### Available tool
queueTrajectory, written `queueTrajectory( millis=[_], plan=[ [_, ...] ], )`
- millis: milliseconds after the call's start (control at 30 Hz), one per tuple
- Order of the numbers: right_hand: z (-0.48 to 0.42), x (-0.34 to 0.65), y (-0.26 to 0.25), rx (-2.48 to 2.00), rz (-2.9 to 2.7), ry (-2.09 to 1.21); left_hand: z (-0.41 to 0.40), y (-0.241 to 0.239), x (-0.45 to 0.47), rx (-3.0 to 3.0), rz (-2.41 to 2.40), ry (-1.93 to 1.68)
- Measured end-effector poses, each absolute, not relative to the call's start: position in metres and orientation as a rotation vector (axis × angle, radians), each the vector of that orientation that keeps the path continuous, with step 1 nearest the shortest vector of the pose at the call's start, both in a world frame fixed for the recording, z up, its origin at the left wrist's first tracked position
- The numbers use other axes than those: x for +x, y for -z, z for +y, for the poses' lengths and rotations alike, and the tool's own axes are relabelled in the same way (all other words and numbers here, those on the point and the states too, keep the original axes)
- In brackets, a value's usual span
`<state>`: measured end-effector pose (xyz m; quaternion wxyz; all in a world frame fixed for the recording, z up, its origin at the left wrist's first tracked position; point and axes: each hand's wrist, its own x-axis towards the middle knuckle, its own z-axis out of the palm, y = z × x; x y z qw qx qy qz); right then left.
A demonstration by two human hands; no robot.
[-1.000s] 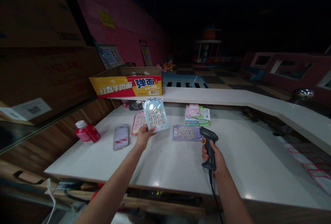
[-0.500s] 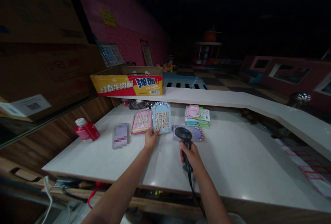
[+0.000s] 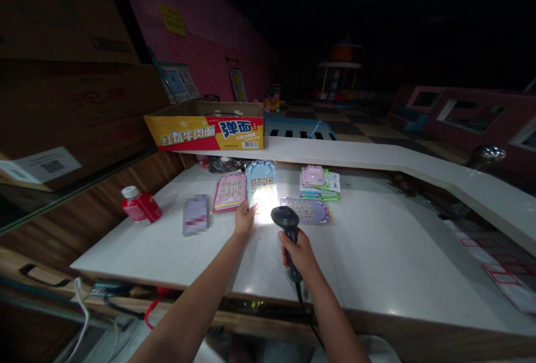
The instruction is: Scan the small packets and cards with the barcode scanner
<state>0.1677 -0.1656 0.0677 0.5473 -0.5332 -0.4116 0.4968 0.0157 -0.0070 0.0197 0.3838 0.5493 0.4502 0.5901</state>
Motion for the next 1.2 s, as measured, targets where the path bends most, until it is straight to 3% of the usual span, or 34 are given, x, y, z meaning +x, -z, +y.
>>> queueTrajectory(
  millis=[400,800,1200],
  plan=[
    [-0.16,0.174,-0.069,-1.244,-0.945,-1.214,-0.004,-0.017,0.013,1.41,1.077,-1.514],
    [-0.161,0.254,-0.049,-0.913,-0.693,-1.311,-0.005,-0.02,0.014,1.411,0.985,-1.489],
    [-0.164,0.265,-0.045,-0.689,-0.591,-1.386,-0.005,-0.068,0.032,1.146,0.9,-1.342]
  ],
)
